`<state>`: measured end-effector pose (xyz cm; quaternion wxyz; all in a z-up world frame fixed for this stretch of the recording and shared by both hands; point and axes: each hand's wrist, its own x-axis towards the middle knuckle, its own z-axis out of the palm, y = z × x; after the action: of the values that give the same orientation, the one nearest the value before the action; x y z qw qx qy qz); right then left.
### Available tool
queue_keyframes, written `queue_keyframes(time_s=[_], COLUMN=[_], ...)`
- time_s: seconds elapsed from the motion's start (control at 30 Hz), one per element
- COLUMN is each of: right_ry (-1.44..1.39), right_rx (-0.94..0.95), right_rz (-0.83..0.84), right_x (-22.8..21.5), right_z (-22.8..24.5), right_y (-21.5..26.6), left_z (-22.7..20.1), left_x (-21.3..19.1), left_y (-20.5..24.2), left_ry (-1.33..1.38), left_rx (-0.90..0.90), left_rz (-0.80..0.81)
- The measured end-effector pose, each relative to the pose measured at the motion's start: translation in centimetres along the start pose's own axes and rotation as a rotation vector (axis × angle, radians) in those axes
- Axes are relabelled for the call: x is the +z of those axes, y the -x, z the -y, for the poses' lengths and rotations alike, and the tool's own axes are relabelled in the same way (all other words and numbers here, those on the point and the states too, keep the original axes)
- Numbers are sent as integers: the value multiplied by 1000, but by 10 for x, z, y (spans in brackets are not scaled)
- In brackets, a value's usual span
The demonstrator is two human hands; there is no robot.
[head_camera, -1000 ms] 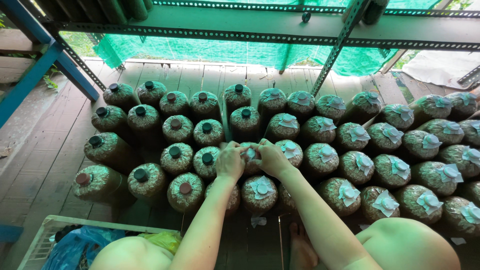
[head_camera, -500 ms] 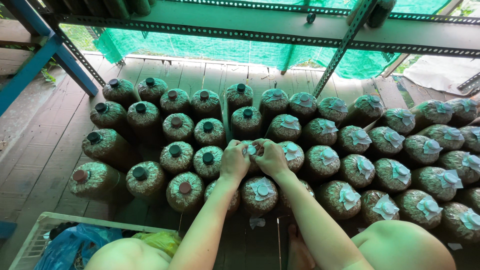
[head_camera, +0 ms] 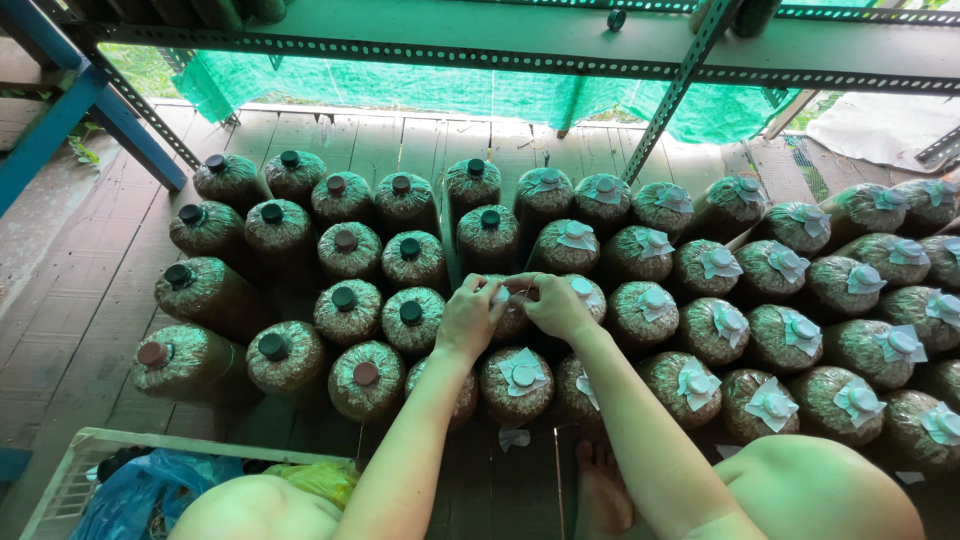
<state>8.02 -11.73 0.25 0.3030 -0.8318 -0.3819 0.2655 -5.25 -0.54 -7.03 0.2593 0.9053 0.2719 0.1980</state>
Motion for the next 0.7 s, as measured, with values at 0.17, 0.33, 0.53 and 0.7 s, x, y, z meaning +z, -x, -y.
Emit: queue_keyframes(time_s=[0.17,0.33,0.53,0.7], right_ry=[-10,26,117,215], right_rx=[-38,-25,44,22], right_rz=[-10,-44,-60,-120], right_x=[-3,5,13,22], right_z=[13,5,2,-4], right_y=[18,9,5,0], left_z=[-6,7,-12,-26], left_x=[0,0,-27,-24], left_y=[5,-1,-3,-14], left_ry=[-49,34,55,50], left_rx=[-10,-104,-152,-257], left_rz=[0,47,77,208])
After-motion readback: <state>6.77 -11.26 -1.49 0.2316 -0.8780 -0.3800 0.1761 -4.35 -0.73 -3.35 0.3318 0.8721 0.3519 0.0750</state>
